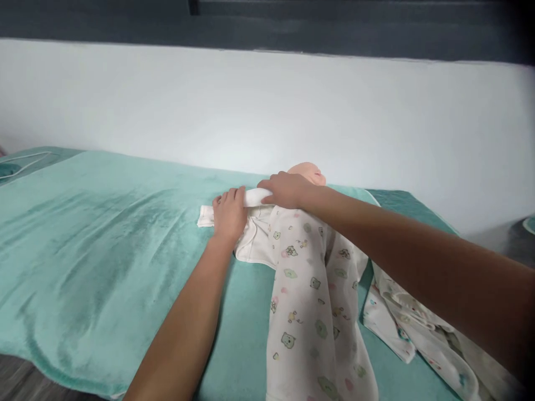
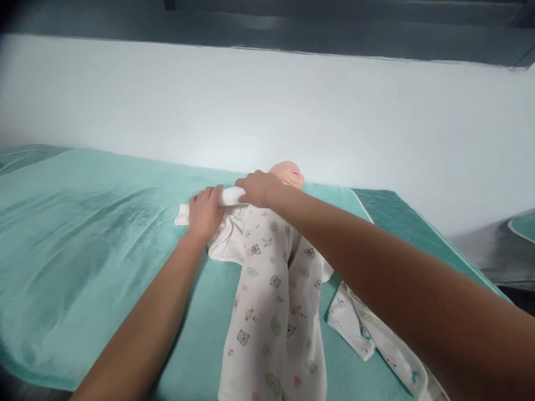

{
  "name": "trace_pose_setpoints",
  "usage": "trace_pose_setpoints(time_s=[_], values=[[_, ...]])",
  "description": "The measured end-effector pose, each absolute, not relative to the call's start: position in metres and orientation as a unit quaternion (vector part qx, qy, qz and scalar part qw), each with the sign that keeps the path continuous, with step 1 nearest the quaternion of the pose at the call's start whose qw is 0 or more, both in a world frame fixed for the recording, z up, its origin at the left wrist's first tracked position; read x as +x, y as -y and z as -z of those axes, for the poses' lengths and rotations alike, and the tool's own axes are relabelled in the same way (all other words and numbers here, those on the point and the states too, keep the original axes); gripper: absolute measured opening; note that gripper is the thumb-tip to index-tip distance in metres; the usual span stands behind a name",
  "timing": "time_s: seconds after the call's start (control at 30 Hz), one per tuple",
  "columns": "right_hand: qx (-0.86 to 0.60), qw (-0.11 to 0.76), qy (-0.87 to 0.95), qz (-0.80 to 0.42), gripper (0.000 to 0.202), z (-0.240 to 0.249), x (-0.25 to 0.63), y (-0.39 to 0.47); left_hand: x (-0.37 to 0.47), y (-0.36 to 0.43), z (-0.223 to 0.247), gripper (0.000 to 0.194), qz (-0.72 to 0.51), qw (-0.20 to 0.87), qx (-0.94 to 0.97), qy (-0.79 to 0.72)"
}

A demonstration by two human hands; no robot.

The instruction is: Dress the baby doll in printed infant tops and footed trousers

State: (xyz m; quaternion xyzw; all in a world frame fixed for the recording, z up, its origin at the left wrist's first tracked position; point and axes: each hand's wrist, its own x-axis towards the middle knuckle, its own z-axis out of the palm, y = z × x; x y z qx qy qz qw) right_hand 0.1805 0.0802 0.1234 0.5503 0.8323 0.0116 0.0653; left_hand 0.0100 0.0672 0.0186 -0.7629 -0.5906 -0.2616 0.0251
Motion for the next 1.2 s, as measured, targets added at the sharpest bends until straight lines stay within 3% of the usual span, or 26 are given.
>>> trace_pose_setpoints(time_s=[0.17, 0.27, 0.37, 0.47, 0.7, 0.83, 0.9, 1.0, 1.1, 1.2], values=[[0.549, 0.006, -0.836, 0.029, 0.043, -0.112, 0.187, -0.084, 0.014, -0.074, -0.012, 0.038, 0.194, 0.028, -0.803, 0.562], [0.561, -0.143, -0.814, 0.043, 0.035, -0.114, 0.208, -0.073, 0.013, -0.075, -0.01, 0.024, 0.181, 0.05, -0.783, 0.593], [0.575, -0.284, -0.766, 0.038, 0.031, -0.109, 0.241, -0.053, 0.006, -0.074, -0.01, 0.024, 0.184, 0.057, -0.747, 0.637], [0.639, -0.359, -0.68, 0.034, 0.034, -0.085, 0.279, -0.033, -0.001, -0.074, -0.009, 0.026, 0.188, 0.053, -0.704, 0.683], [0.682, -0.276, -0.676, -0.033, 0.056, -0.013, 0.325, -0.001, 0.0, -0.068, -0.008, 0.041, 0.199, 0.054, -0.714, 0.669], [0.69, -0.39, -0.61, -0.003, 0.062, -0.01, 0.337, 0.0, 0.004, -0.054, -0.009, 0.058, 0.287, 0.026, -0.742, 0.605], [0.714, -0.429, -0.552, 0.035, 0.061, -0.013, 0.344, -0.002, 0.011, -0.046, -0.018, 0.055, 0.367, -0.022, -0.738, 0.566], [0.761, -0.401, -0.503, 0.079, 0.057, -0.016, 0.349, -0.002, 0.037, -0.036, -0.048, 0.039, 0.456, -0.13, -0.728, 0.495], [0.793, -0.344, -0.496, 0.079, 0.049, -0.018, 0.348, 0.0, 0.082, -0.03, -0.084, 0.034, 0.378, -0.184, -0.808, 0.413], [0.814, -0.322, -0.481, 0.053, 0.046, -0.021, 0.345, 0.001, 0.136, -0.03, -0.107, 0.032, 0.186, -0.099, -0.91, 0.356]])
